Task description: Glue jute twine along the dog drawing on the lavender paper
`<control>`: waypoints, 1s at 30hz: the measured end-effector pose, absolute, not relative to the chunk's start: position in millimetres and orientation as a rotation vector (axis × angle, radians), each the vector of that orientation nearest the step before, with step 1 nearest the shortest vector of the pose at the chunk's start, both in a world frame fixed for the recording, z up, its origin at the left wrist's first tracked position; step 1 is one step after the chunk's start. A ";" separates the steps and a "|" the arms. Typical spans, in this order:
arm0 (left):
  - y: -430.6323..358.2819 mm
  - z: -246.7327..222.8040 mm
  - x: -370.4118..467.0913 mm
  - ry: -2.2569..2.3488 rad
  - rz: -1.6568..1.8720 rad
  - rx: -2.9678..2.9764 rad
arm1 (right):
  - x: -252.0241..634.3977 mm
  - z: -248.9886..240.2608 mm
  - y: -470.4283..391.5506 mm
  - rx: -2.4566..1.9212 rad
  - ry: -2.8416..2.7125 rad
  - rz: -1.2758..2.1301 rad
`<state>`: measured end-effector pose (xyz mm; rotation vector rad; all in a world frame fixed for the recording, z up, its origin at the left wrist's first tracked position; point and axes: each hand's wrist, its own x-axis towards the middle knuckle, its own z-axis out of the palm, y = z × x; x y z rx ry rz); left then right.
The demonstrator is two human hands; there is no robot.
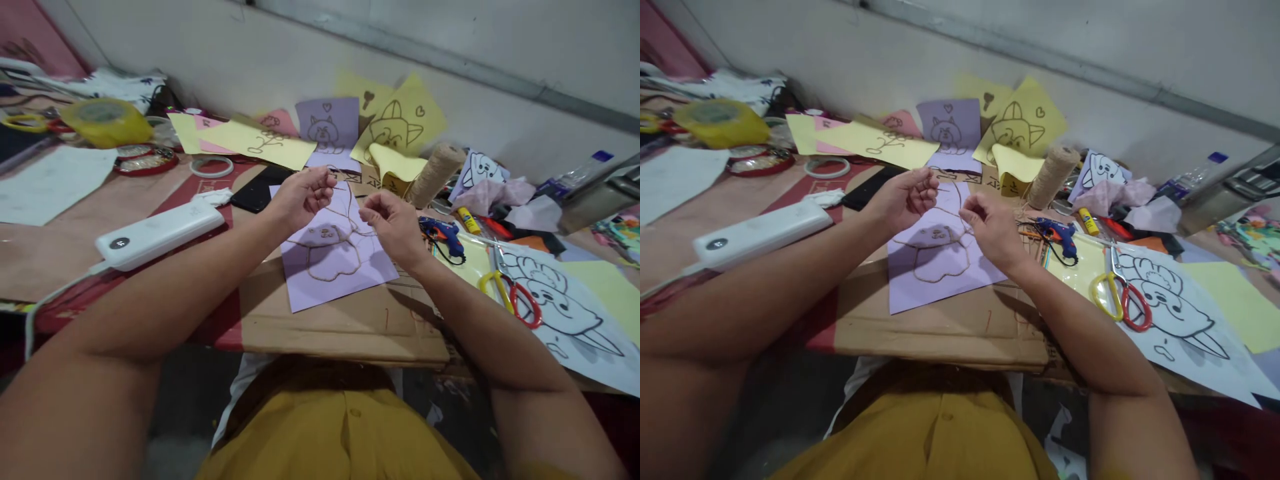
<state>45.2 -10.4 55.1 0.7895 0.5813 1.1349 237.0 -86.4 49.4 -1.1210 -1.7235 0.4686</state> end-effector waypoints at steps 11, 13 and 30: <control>-9.7 43.7 45.9 0.862 1.154 1.517 | 210.3 38.2 -29.6 -1.002 -1.132 1.129; -8.9 45.7 50.4 0.848 1.177 1.583 | 212.6 32.1 -28.1 -0.985 -1.165 1.086; 28.8 65.8 84.1 1.068 1.181 2.454 | 231.2 29.2 -29.9 -1.088 -1.454 0.551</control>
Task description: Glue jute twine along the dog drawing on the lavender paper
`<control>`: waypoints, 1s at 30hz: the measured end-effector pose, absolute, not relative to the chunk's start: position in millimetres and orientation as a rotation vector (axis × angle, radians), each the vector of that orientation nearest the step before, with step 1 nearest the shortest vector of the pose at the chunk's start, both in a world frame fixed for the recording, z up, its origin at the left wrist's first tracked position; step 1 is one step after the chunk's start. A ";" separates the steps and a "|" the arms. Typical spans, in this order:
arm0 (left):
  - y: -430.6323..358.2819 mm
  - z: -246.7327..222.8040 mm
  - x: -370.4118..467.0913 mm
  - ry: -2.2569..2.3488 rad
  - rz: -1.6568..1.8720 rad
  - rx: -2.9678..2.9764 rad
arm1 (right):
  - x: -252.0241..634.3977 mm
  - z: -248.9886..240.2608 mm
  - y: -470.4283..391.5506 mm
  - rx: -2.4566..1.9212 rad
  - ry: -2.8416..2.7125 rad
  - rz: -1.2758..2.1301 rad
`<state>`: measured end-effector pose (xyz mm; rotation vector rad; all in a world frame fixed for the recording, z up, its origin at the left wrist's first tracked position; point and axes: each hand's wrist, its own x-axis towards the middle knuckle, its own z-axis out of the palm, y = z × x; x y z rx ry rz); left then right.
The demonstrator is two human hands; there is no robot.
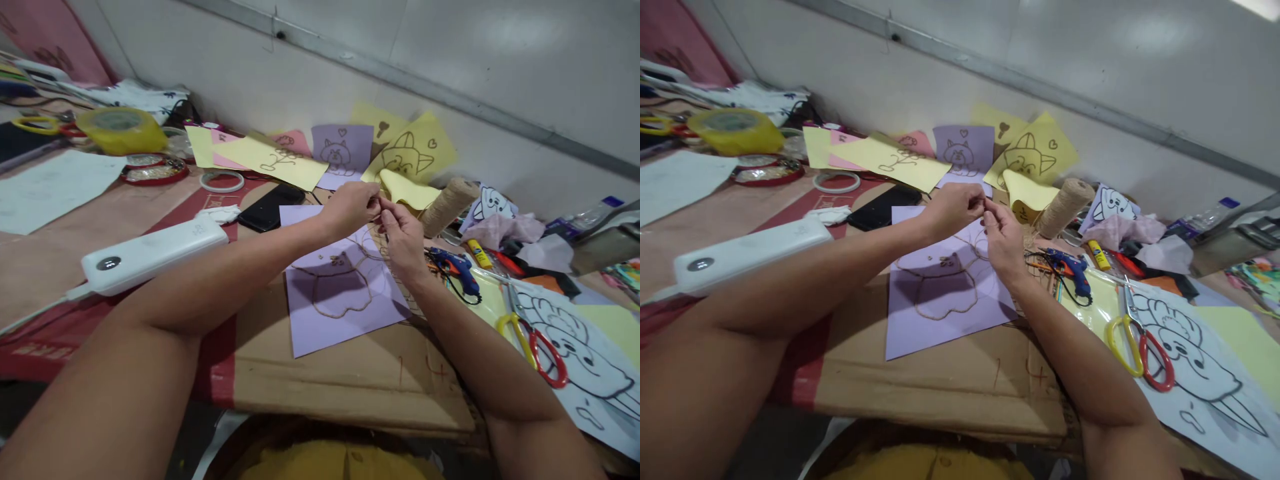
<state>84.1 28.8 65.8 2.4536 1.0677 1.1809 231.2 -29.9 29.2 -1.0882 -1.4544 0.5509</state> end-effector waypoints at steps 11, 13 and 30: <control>23.3 85.1 67.0 0.780 1.383 2.176 | 223.0 56.9 -44.9 -0.897 -1.245 0.856; 24.1 87.9 65.9 0.803 1.406 2.079 | 225.0 63.3 -44.5 -0.867 -1.179 0.929; 17.7 80.9 74.7 0.718 1.304 1.895 | 235.8 55.0 -30.3 -0.946 -1.169 0.977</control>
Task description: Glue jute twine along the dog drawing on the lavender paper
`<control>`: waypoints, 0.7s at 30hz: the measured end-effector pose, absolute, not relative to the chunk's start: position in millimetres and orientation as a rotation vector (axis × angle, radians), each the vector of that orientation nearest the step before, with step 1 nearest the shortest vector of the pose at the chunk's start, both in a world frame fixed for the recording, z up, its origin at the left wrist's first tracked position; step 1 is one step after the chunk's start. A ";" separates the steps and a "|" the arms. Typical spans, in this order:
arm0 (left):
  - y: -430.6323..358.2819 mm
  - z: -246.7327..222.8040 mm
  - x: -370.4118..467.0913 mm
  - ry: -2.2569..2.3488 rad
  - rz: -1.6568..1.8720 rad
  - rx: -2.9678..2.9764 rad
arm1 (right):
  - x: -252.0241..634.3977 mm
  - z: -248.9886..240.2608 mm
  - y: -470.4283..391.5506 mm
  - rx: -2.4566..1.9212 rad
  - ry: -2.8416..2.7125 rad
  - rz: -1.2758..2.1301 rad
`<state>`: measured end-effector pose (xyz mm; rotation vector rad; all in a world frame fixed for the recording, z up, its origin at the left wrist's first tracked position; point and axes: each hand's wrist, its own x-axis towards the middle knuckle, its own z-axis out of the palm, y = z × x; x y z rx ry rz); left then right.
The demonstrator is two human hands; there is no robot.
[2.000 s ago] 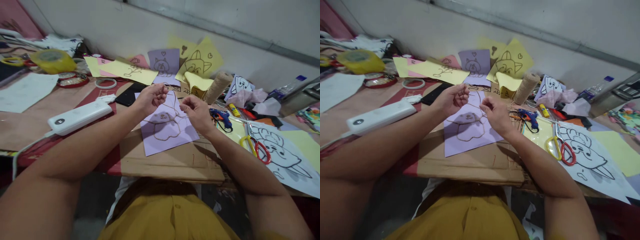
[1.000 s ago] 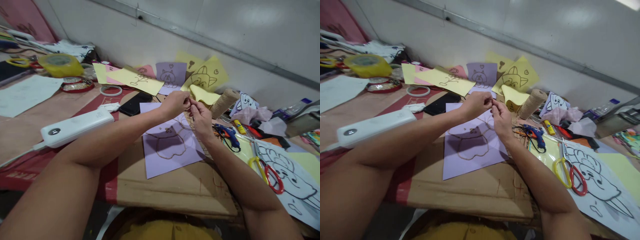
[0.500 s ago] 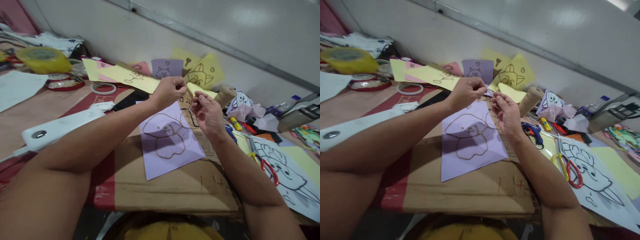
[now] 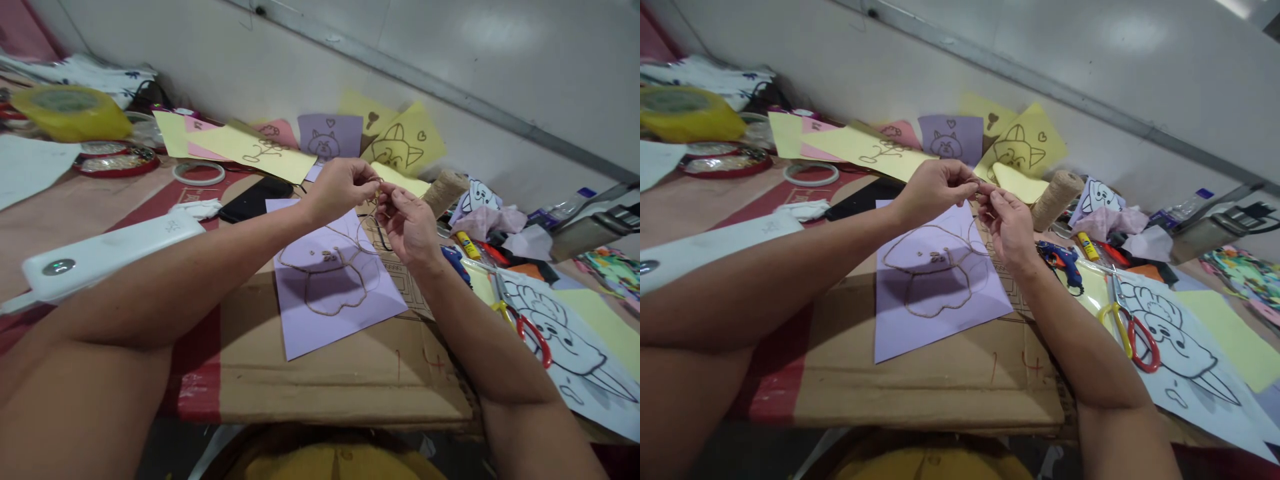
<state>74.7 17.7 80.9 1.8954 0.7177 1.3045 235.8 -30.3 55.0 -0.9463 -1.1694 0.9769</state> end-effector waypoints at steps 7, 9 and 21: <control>19.0 77.1 74.7 0.842 1.337 2.024 | 233.7 49.2 -34.0 -0.979 -1.319 0.848; 20.0 76.9 74.1 0.855 1.327 2.037 | 233.4 47.3 -35.1 -0.990 -1.375 0.787; 19.8 83.0 76.5 0.725 1.269 1.557 | 236.9 51.0 -32.8 -1.066 -1.430 0.544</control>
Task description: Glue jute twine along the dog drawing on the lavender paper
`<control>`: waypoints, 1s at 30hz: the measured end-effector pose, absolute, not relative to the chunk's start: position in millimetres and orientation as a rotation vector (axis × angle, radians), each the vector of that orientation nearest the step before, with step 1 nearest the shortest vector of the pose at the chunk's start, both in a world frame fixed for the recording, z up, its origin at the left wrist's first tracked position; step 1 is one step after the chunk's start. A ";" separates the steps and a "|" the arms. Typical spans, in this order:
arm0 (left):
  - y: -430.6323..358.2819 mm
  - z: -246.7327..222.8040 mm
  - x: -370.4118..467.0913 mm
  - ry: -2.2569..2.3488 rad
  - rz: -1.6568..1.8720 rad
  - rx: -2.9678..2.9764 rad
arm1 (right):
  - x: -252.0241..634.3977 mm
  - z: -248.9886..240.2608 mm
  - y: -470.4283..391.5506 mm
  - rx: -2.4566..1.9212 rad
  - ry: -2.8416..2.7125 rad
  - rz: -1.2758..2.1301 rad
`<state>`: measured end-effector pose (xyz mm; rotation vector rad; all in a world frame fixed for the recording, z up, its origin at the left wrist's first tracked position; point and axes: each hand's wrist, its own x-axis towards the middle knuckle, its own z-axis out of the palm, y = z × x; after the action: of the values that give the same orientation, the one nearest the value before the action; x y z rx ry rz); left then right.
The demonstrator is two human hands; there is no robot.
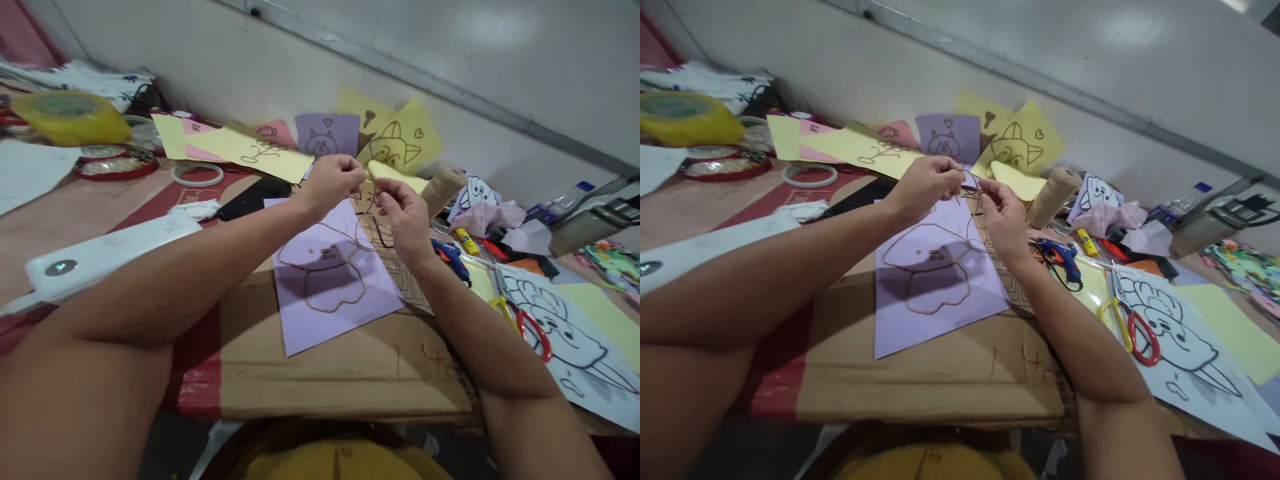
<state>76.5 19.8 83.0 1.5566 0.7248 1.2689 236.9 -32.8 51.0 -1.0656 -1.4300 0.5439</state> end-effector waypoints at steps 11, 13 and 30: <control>19.6 81.3 79.5 0.579 1.026 1.116 | 242.1 48.8 -22.0 -0.968 -1.204 0.872; 20.0 81.1 80.6 0.558 1.037 1.042 | 242.4 47.7 -22.2 -0.971 -1.241 0.816; 16.0 74.7 85.7 0.455 1.029 0.999 | 243.7 47.1 -25.7 -1.118 -1.498 0.514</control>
<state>85.7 16.0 74.7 0.9990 0.4550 1.0292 243.7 -25.7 47.1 -1.1180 -1.4981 0.5144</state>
